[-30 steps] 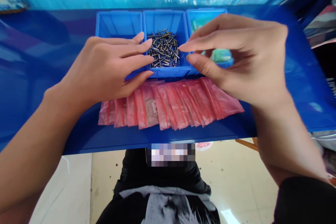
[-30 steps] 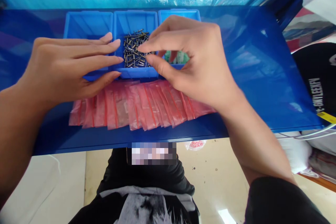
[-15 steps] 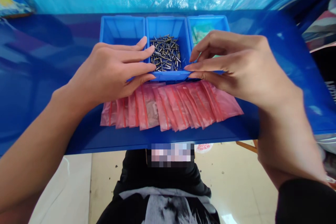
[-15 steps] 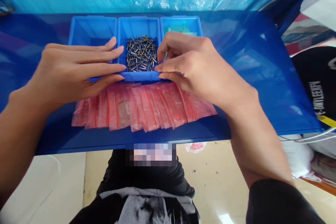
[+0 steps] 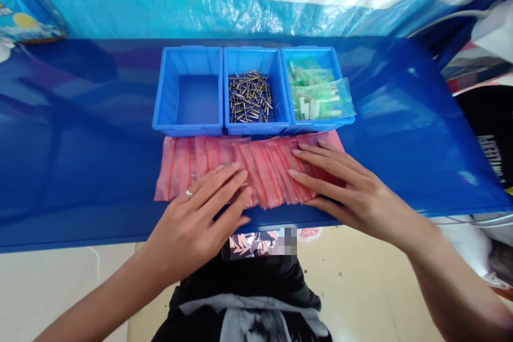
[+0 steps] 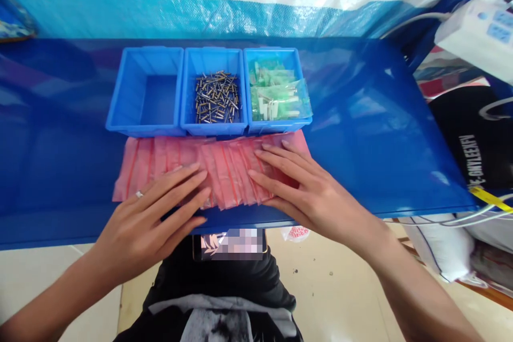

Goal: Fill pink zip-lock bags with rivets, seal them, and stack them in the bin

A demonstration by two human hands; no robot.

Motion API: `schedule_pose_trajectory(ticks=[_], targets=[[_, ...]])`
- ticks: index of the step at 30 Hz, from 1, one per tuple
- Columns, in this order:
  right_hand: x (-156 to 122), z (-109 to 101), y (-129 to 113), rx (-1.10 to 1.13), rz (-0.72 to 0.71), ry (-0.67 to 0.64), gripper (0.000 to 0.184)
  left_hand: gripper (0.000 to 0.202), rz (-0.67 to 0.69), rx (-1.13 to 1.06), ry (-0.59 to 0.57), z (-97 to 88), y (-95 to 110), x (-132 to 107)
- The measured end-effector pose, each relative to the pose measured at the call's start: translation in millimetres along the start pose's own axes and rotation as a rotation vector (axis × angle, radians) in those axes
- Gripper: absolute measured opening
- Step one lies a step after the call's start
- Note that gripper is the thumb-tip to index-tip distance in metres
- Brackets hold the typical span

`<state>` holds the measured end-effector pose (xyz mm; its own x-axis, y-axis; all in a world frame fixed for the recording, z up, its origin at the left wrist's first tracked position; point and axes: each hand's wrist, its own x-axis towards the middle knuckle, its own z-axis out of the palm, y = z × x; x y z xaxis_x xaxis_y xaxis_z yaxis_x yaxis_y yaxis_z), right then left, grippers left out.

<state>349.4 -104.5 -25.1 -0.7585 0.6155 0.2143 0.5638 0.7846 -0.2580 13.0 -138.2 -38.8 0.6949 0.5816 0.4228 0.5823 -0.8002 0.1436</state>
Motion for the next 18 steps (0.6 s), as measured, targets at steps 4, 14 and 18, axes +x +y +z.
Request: schedule_pose_trajectory(ticks=[4, 14, 18], targets=[[9, 19, -11, -0.035, 0.049, 0.075, 0.054, 0.046, -0.049, 0.056, 0.030, 2.4, -3, 6], [10, 1, -15, -0.166, 0.242, 0.387, 0.010, 0.033, -0.080, 0.068, 0.076, 29.7, 7, 30], [8, 5, -12, -0.304, 0.378, 0.236, 0.032, 0.044, -0.160, 0.063, 0.077, 19.2, 9, 19]])
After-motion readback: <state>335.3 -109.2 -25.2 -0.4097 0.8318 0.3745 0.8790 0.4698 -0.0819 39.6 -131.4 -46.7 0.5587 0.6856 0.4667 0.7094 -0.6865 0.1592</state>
